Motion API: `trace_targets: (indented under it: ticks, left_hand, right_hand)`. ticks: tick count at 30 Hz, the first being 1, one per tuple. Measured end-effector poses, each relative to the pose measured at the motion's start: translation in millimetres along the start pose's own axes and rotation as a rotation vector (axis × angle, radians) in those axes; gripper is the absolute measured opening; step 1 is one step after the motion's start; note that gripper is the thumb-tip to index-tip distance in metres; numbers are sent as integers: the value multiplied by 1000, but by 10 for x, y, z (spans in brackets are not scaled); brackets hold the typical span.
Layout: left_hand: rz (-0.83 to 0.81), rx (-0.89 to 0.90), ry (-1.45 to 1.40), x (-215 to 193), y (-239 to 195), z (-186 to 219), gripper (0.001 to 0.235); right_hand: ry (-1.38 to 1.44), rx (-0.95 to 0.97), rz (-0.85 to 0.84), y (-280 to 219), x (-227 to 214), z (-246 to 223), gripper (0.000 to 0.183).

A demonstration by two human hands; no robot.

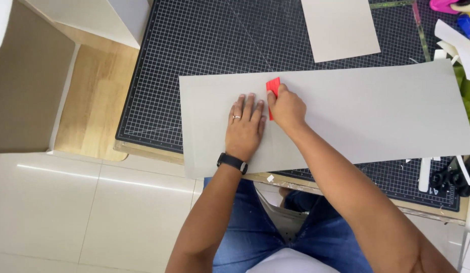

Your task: The person places a white rectangular sheet onto a larger gray sheet on a cutting mat, then uses a red plastic scraper to press and smooth the sheet. They then use a small white roller to further smooth the surface of the sheet.

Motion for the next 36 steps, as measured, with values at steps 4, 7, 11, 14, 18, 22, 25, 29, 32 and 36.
trace_targets:
  ticks: [4, 7, 11, 14, 18, 22, 25, 29, 32, 36]
  left_hand:
    - [44, 17, 4, -24, 24, -11, 46]
    - [54, 25, -12, -6, 14, -16, 47]
    - [87, 33, -11, -27, 39, -3, 43]
    - [64, 0, -32, -12, -4, -45, 43]
    - [54, 2, -26, 23, 25, -57, 43]
    - [52, 1, -20, 50, 31, -73, 44]
    - [-31, -30, -21, 107, 36, -109, 46]
    - [-38, -25, -22, 59, 69, -104, 46]
    - [-73, -12, -11, 54, -2, -33, 51]
    - [-132, 7, 0, 6, 2, -8, 49]
  right_hand:
    - [-33, 29, 6, 6, -126, -84, 42]
    - [-60, 64, 12, 42, -69, -85, 40]
    - [-66, 74, 28, -56, -117, -76, 40]
    - [-106, 70, 23, -240, -54, -91, 40]
    - [-88, 94, 25, -590, -98, -54, 38]
    - [-66, 108, -20, -1066, -121, -43, 38]
    - [-18, 115, -62, -1454, -78, 34, 39]
    - [-68, 67, -189, -1674, -66, 102, 45]
    - [-38, 54, -184, -1519, -47, 190, 48]
    - [-60, 24, -52, -898, -282, 238, 43]
Point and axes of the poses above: each hand's wrist, its own y-axis towards the middle knuckle, its own x-axis out of the palm, z = x × y, the point moved 10 cm from there along y, towards the middle knuckle, and after that the axes turned 13 degrees about -y, right-handed, at the moved point
